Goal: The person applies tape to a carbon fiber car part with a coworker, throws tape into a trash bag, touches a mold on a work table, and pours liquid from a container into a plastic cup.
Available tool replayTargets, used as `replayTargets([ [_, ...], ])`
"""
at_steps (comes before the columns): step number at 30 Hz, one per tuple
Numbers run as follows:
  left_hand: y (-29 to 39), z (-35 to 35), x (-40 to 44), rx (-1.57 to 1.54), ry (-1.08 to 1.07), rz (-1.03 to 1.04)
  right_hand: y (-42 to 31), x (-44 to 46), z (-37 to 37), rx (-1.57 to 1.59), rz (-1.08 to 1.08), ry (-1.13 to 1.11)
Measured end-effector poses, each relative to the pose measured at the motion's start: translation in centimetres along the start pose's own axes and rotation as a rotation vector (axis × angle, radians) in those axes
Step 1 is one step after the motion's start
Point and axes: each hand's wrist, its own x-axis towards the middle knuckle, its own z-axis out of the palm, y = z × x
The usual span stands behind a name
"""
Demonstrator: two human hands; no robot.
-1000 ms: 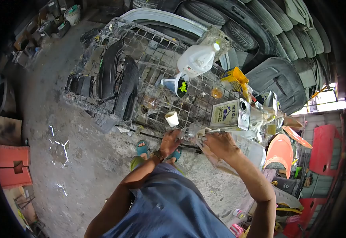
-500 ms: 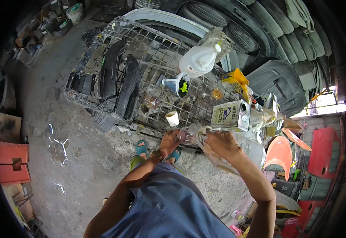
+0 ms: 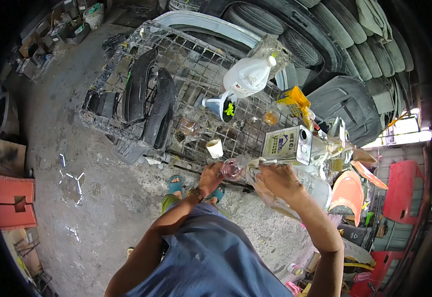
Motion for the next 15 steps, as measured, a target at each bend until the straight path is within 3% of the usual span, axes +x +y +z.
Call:
replayTargets([
  [15, -0.04, 0.04, 0.24, -0.042, 0.0, -0.019, 0.55, 0.1, 0.42, -0.092, -0.028, 0.033],
])
